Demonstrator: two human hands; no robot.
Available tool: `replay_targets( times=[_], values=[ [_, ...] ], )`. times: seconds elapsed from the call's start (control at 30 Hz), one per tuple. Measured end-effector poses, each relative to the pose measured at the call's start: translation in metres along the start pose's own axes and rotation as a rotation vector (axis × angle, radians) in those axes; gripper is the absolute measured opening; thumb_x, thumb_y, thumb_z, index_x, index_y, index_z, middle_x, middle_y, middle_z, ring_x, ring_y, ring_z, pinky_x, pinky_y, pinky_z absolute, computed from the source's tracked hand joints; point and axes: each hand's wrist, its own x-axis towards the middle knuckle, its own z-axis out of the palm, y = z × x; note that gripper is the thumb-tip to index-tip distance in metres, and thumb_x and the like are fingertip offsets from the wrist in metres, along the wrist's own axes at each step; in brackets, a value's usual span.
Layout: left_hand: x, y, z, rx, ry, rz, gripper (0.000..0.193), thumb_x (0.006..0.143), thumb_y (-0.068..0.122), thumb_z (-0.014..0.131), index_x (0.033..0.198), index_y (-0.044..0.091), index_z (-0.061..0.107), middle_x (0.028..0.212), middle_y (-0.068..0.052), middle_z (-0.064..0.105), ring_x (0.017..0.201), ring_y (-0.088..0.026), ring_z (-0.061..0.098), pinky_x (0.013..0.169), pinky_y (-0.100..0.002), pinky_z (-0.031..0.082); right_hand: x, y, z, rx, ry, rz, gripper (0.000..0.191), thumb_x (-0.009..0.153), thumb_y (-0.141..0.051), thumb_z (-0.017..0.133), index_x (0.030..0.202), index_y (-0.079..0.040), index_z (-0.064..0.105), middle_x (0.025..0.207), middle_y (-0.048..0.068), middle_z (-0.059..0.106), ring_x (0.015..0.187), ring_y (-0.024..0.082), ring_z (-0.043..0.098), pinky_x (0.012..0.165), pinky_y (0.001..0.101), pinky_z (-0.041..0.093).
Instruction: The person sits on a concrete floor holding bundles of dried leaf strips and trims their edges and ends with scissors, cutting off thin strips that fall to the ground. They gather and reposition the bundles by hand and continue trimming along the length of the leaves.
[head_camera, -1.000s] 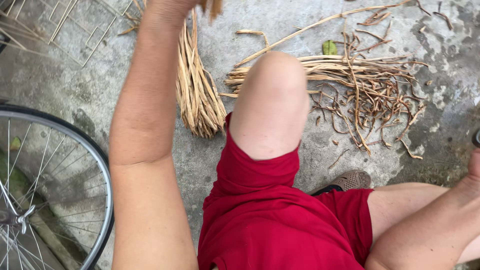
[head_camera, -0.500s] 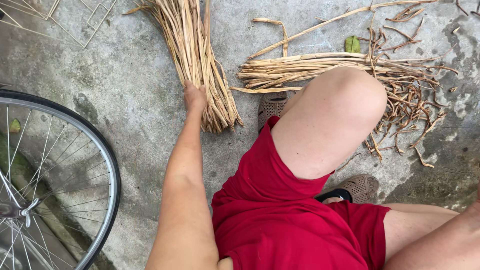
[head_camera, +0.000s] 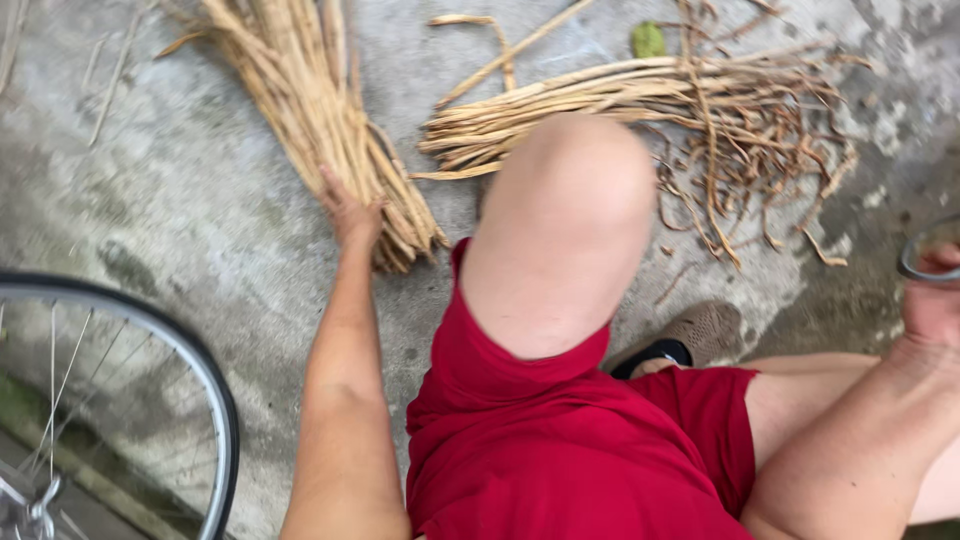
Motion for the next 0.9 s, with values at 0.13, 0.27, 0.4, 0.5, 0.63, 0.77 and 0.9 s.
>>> replay_targets(
  times=[0.13,0.27,0.4,0.5,0.63,0.77,0.9],
  values=[
    [0.007,0.01,-0.008,0.241,0.051,-0.034,0.127,0.083,0.053,0.088,0.157,0.029,-0.013,0.168,-0.022,-0.003,0.153,-0.045,0.005,0.116,-0.065,0.022,-0.008,-0.005,0.003,0.04,-0.027,-0.039,0.016,0.127,-0.024,0.046,0.13,-0.01,0.053,0.11,0.007,0.065,0.08,0.009,0.058,0.074,0.0242,0.045],
    [0.008,0.047,-0.007,-0.008,0.376,0.712,0.101,0.091,0.026,0.088,0.165,0.012,0.021,0.158,-0.028,0.037,0.143,-0.045,0.039,0.116,-0.054,0.038,-0.029,0.002,0.03,-0.129,0.101,-0.159,0.015,0.126,-0.025,0.053,0.134,-0.013,0.055,0.106,0.007,0.066,0.075,0.01,0.058,0.071,0.0256,0.045],
    [0.004,0.111,0.024,-0.145,0.008,0.978,0.04,0.094,0.014,0.08,0.132,0.014,0.067,0.124,-0.011,0.067,0.117,-0.03,0.067,0.1,-0.04,0.054,-0.043,0.012,0.054,-0.239,0.124,-0.182,0.019,0.122,-0.025,0.06,0.135,-0.012,0.055,0.105,0.007,0.065,0.074,0.01,0.055,0.071,0.0255,0.043],
    [-0.006,0.157,0.056,-0.044,-0.2,1.09,0.035,0.095,0.018,0.081,0.129,0.016,0.071,0.123,-0.008,0.069,0.111,-0.028,0.068,0.097,-0.038,0.057,-0.049,0.017,0.063,-0.242,0.163,-0.187,0.023,0.117,-0.024,0.059,0.136,-0.011,0.054,0.104,0.008,0.064,0.073,0.011,0.053,0.07,0.0256,0.042],
    [-0.026,0.189,0.09,0.27,-0.155,1.182,0.074,0.078,0.031,0.089,0.139,0.009,0.053,0.139,-0.017,0.053,0.13,-0.036,0.05,0.106,-0.052,0.042,-0.057,0.023,0.071,-0.271,0.223,-0.219,0.022,0.119,-0.022,0.061,0.137,-0.01,0.055,0.103,0.009,0.064,0.072,0.012,0.053,0.069,0.0265,0.041],
    [-0.033,0.199,0.109,0.549,-0.202,1.091,0.09,0.075,0.021,0.085,0.152,0.011,0.04,0.141,-0.014,0.05,0.132,-0.033,0.046,0.104,-0.053,0.039,-0.063,0.028,0.083,-0.281,0.273,-0.229,0.021,0.119,-0.02,0.064,0.135,-0.01,0.056,0.101,0.01,0.066,0.07,0.013,0.053,0.067,0.0274,0.041],
    [-0.03,0.204,0.112,0.68,-0.145,1.079,0.052,0.096,0.013,0.074,0.143,0.017,0.053,0.13,-0.012,0.056,0.125,-0.03,0.053,0.106,-0.052,0.041,-0.06,0.031,0.097,-0.285,0.273,-0.241,0.022,0.116,-0.017,0.065,0.134,-0.009,0.056,0.102,0.013,0.069,0.071,0.015,0.057,0.065,0.0281,0.041]
  ],
)
